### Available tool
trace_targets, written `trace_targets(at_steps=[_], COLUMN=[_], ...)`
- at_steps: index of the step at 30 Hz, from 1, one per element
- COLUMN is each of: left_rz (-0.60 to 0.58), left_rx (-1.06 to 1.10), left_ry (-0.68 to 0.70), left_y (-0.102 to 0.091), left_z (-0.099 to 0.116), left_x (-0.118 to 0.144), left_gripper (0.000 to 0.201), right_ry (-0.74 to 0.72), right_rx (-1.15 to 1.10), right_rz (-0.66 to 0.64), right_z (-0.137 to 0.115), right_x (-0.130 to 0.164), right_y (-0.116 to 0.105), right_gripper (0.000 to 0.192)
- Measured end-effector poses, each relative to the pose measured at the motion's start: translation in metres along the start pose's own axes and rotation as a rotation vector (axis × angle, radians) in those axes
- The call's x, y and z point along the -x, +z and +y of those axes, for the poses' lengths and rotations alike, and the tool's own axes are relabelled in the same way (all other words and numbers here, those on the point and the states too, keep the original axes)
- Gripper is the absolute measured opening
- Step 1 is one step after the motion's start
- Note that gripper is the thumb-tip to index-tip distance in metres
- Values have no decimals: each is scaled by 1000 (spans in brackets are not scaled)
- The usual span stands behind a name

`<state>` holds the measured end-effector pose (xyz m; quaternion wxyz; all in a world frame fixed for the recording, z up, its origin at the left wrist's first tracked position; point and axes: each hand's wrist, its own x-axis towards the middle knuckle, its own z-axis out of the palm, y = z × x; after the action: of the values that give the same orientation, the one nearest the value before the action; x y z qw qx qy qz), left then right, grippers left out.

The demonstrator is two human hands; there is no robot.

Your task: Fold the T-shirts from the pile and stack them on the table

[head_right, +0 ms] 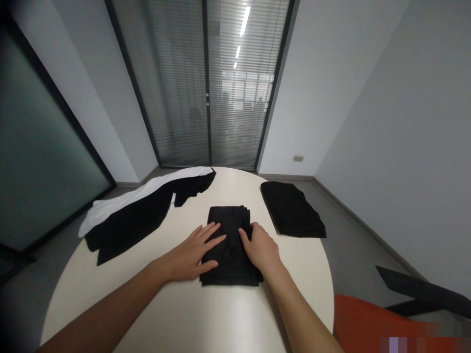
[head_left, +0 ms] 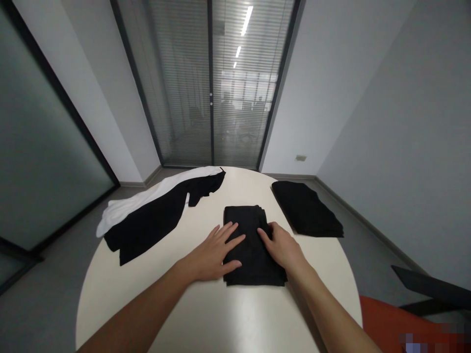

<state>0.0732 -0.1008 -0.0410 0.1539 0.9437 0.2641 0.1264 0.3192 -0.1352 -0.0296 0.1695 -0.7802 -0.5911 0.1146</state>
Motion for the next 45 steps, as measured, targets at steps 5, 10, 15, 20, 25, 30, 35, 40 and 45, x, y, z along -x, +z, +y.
trace_targets(at_steps=[5, 10, 15, 20, 25, 30, 35, 40, 45], left_rz=[17, 73, 61, 56, 36, 31, 47, 53, 27], left_rx=[-9, -67, -76, -77, -71, -63, -71, -78, -73], left_ry=[-5, -140, -161, -158, -165, -180, -165, -162, -186], left_y=[1, 1, 10, 12, 11, 9, 12, 13, 10], left_z=[-13, -40, -54, -53, -53, -53, -56, -57, -54], left_x=[1, 5, 7, 7, 7, 6, 7, 7, 6], left_gripper=[63, 60, 60, 61, 60, 60, 59, 58, 59], right_ry=[-60, -71, -57, -78, -155, -203, -121, 14, 73], right_rx=[-90, -194, -168, -159, -75, -97, -92, 121, 268], right_rz=[22, 115, 191, 313, 336, 363, 377, 271, 189], right_z=[6, 20, 33, 41, 43, 54, 90, 149, 176], right_x=[-4, -16, -42, -75, -103, -135, -174, -192, -181], right_y=[7, -3, -30, -64, -94, -119, -144, -136, -109], right_gripper=[20, 22, 26, 47, 44, 46, 50, 54, 53])
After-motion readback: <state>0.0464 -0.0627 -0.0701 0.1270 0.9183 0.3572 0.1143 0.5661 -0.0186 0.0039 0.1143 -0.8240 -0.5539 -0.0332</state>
